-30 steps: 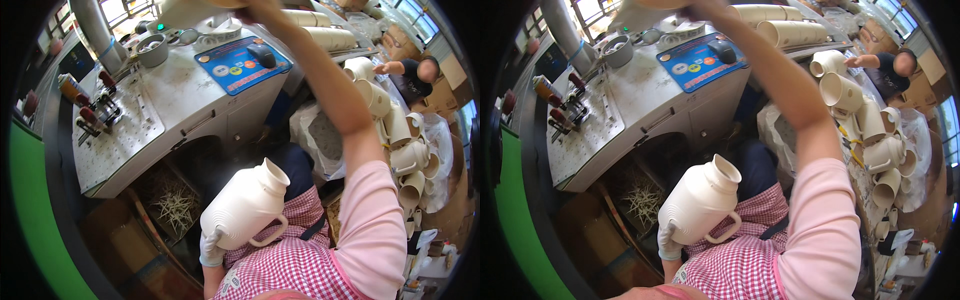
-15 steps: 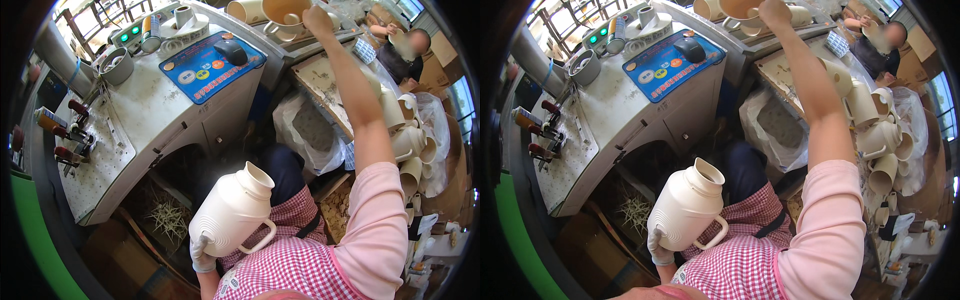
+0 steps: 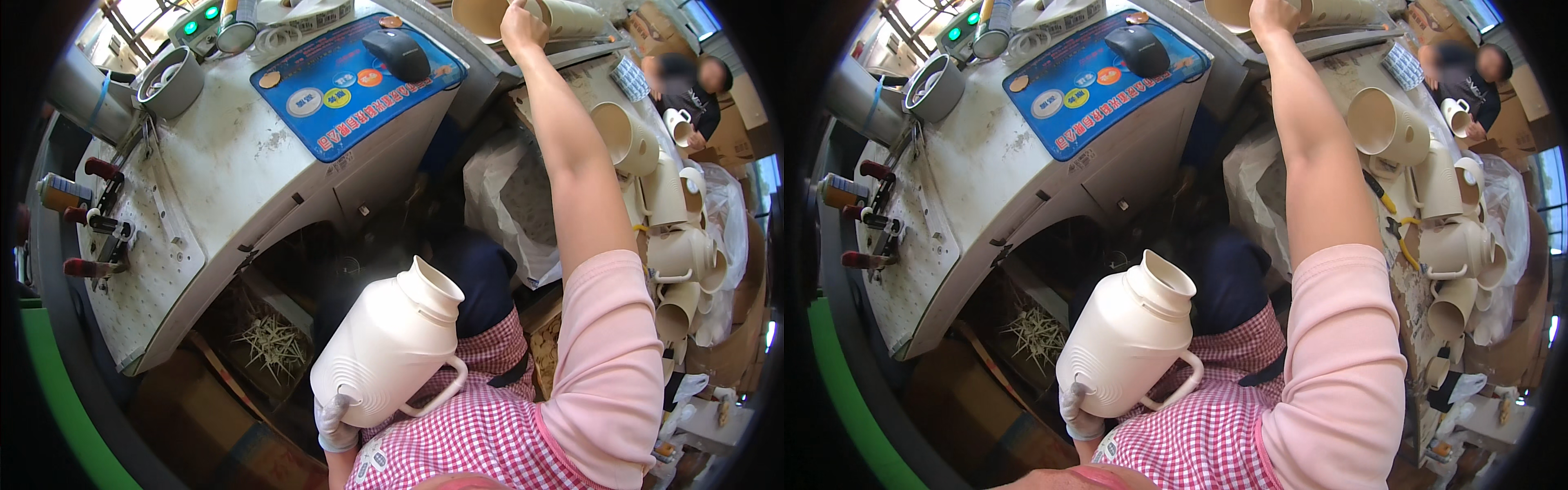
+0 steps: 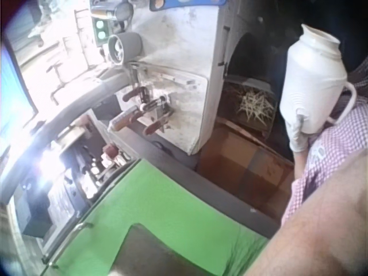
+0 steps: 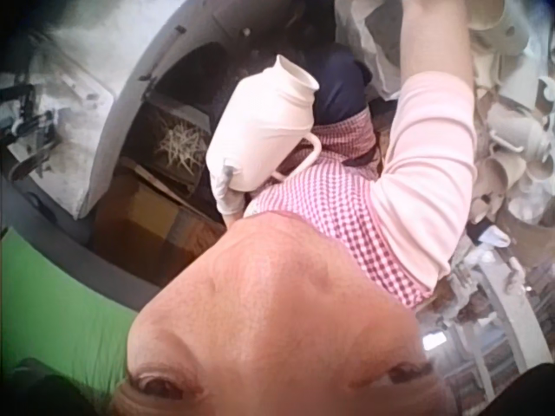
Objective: The person repeatedly smooths the rim and interior of white ceramic pitchers using a small abrasive tool and a cloth. They rotate each pitcher to access different areas, then place finished units on a nearby table. The process is repeated for multiple pitchers in a workshop setting.
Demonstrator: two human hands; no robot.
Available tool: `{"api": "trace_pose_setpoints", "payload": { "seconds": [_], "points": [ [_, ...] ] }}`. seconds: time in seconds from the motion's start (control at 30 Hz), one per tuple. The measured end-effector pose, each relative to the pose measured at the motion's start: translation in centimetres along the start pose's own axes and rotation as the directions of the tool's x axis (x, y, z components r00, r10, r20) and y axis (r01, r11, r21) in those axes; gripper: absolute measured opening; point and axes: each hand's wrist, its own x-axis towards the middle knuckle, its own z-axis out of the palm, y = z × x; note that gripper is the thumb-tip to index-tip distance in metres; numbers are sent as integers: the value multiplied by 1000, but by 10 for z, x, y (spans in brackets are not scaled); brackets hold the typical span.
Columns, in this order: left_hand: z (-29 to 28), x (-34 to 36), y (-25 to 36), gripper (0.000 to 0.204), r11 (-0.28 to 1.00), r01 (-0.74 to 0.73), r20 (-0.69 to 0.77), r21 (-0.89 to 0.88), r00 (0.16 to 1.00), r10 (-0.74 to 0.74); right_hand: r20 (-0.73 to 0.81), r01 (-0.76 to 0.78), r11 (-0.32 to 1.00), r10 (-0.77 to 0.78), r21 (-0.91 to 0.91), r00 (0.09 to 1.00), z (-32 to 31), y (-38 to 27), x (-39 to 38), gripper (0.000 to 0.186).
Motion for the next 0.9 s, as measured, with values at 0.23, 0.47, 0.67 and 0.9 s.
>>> {"api": "trace_pose_setpoints", "payload": {
  "seconds": [0.23, 0.47, 0.67, 0.9],
  "points": [
    [21, -2, 0, 76, 993, -55, -29, 101, 998, 58, 286, 28, 995, -53, 91, 957, -37, -32, 1, 57],
    [25, -12, -19, 80, 996, -61, -126, 70, 990, 70, 648, -164, 748, -417, 643, 638, -241, 58, -170, 19],
    [29, -14, -48, 55, 134, -683, 488, 718, 632, 602, 932, -475, 878, -223, 64, -287, -280, 246, -388, 18],
    [58, -20, -68, 35, 894, -338, 190, 294, 937, 292, 834, -297, 955, 147, 21, 532, -239, 344, -604, 34]
  ]
}}
